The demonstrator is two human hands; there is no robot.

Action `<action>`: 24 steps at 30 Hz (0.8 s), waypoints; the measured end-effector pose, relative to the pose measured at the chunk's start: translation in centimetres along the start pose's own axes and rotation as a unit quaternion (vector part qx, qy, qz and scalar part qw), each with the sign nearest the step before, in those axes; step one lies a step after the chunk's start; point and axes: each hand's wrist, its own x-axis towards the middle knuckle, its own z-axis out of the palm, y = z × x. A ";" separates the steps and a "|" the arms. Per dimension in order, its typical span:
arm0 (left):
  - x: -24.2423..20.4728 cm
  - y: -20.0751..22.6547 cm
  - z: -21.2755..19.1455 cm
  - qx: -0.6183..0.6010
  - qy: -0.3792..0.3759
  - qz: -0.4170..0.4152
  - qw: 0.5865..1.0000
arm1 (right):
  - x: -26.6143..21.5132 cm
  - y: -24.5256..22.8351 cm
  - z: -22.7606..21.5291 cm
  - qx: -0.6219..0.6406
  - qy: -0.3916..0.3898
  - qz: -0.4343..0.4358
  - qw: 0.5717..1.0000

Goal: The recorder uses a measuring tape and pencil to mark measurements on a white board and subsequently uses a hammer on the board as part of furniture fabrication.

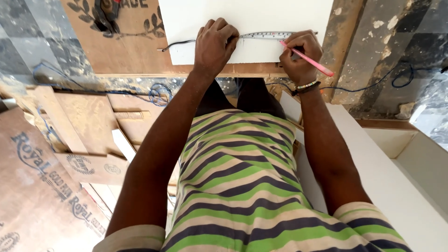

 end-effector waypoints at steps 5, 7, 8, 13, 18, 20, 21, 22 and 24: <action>-0.1 -0.1 0.0 -0.002 0.001 0.009 1.000 | 0.0 0.2 0.2 -0.026 0.029 -0.017 0.999; -0.1 -0.1 -0.1 -0.003 0.007 0.015 1.000 | 0.2 -0.2 0.0 -0.022 0.030 -0.017 0.999; -0.1 0.0 -0.1 -0.003 0.005 0.015 1.000 | 0.2 -0.3 0.0 -0.024 0.027 -0.020 0.999; 0.0 -0.4 0.2 0.000 0.017 0.026 1.000 | -1.2 1.8 1.0 -0.033 0.028 -0.008 0.999; 0.0 0.0 -0.3 -0.013 0.013 0.020 1.000 | -0.4 -0.8 2.7 -0.009 0.045 -0.041 0.998; 0.1 -0.2 0.1 -0.006 0.021 0.026 0.999 | 0.4 -1.2 3.1 -0.008 0.047 -0.029 0.998; -0.1 -0.3 0.3 0.000 0.024 0.030 0.999 | 0.6 -1.6 3.3 -0.007 0.048 -0.013 0.999; -0.2 -0.4 0.1 0.001 0.024 0.027 0.999 | 0.5 -1.5 3.4 -0.005 0.046 -0.011 0.999; -0.2 -0.3 0.3 -0.007 0.021 0.020 1.000 | 0.3 -1.2 3.0 -0.002 0.045 -0.011 0.999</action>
